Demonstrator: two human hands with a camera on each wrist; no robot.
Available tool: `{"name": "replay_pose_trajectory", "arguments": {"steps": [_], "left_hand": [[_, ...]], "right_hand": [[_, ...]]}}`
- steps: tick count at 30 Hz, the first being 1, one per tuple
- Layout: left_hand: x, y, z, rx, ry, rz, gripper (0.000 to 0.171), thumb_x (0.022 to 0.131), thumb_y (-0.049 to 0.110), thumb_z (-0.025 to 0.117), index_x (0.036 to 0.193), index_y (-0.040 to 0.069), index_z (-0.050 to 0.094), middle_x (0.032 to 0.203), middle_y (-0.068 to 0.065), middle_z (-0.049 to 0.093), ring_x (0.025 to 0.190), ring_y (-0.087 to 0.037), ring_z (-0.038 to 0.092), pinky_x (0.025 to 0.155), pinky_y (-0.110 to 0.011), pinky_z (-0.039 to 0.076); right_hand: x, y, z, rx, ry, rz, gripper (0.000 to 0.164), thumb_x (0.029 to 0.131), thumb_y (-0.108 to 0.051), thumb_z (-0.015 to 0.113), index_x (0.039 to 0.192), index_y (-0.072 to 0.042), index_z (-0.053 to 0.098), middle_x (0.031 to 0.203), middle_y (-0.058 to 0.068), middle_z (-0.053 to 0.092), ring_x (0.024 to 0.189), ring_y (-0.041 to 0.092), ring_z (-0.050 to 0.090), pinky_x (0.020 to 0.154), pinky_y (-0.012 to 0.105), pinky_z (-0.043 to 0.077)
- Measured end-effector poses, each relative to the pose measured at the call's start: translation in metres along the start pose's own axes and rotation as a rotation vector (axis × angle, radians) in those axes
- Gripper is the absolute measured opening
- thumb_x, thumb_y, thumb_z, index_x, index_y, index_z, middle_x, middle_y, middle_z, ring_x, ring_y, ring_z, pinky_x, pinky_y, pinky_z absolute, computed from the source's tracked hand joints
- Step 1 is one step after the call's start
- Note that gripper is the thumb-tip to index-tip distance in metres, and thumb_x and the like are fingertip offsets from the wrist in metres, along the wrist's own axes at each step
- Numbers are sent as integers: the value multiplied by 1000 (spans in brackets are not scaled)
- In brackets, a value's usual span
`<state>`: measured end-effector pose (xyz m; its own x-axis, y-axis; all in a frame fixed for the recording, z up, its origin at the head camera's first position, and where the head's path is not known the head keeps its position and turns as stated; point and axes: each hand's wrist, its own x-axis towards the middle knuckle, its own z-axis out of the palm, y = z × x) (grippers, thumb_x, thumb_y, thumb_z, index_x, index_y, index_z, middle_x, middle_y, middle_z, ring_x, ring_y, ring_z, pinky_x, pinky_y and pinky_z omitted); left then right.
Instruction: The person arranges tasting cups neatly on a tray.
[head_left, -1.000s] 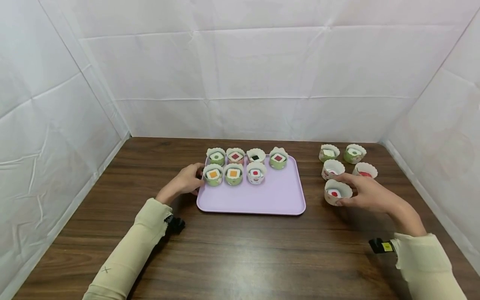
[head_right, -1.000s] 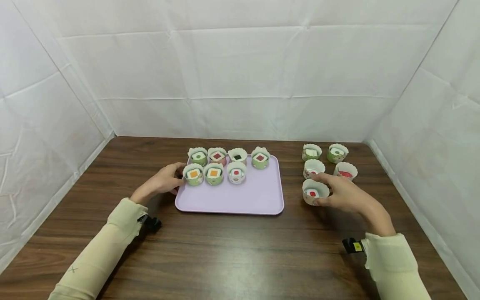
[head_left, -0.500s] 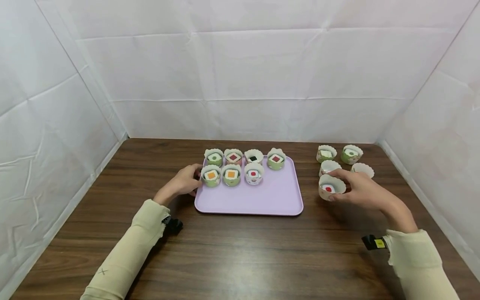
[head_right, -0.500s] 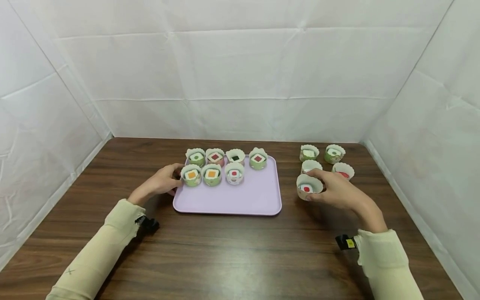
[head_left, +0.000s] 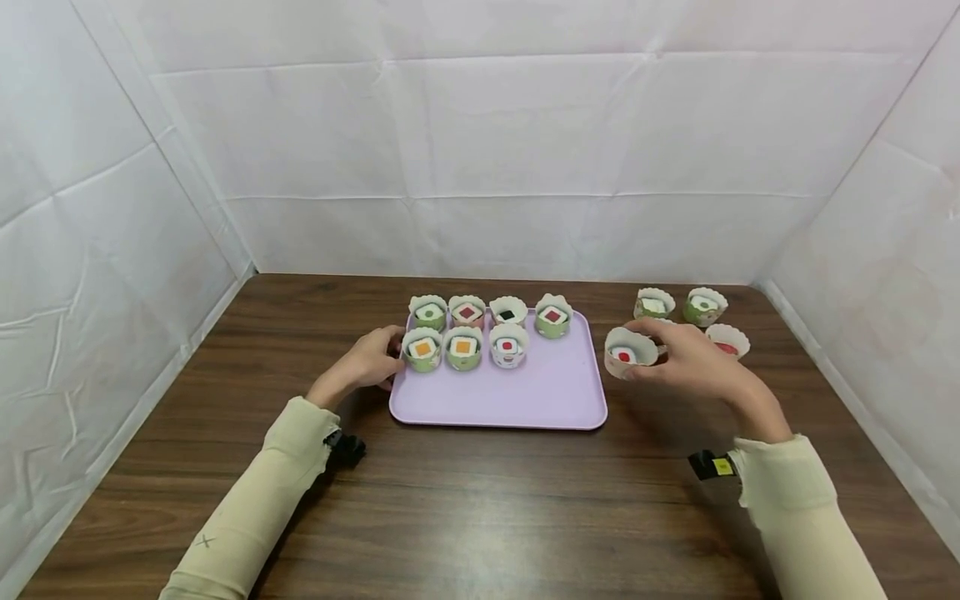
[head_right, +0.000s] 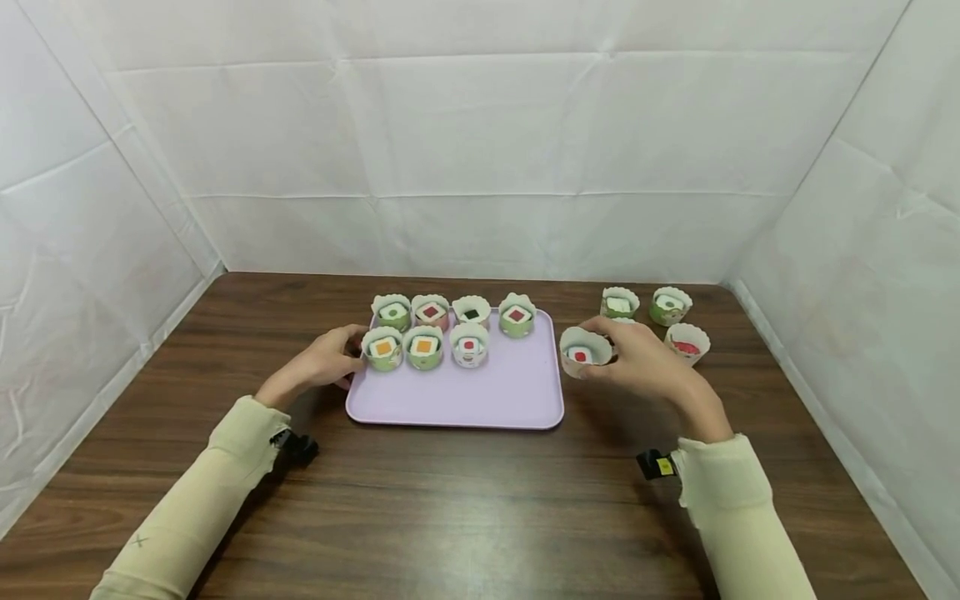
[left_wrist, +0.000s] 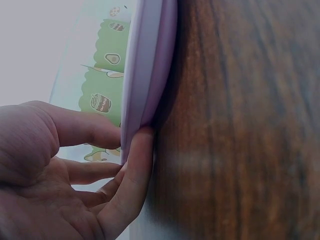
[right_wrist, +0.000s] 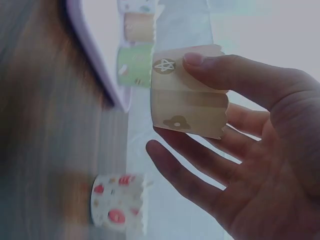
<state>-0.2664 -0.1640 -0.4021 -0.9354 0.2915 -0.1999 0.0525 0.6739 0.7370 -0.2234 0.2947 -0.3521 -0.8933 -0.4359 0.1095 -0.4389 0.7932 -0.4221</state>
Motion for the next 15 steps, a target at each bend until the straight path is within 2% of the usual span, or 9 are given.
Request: {"name": "replay_pose_trajectory", "arguments": {"steps": [5, 15], "left_hand": [[0, -2, 0, 3, 10, 4, 62, 87, 1, 52, 145, -3, 33, 119, -21, 48, 90, -28, 62, 58, -32, 59], [1, -1, 1, -15, 3, 3, 62, 86, 1, 52, 145, -3, 32, 121, -22, 47, 95, -30, 60, 58, -32, 60]], "right_hand": [[18, -14, 5, 38, 27, -18, 55, 79, -43, 76, 126, -22, 57, 106, -3, 65, 86, 13, 61, 72, 27, 53], [50, -40, 19, 100, 32, -38, 52, 79, -39, 77, 125, -23, 58, 104, -4, 66, 80, 16, 57, 70, 30, 48]]}}
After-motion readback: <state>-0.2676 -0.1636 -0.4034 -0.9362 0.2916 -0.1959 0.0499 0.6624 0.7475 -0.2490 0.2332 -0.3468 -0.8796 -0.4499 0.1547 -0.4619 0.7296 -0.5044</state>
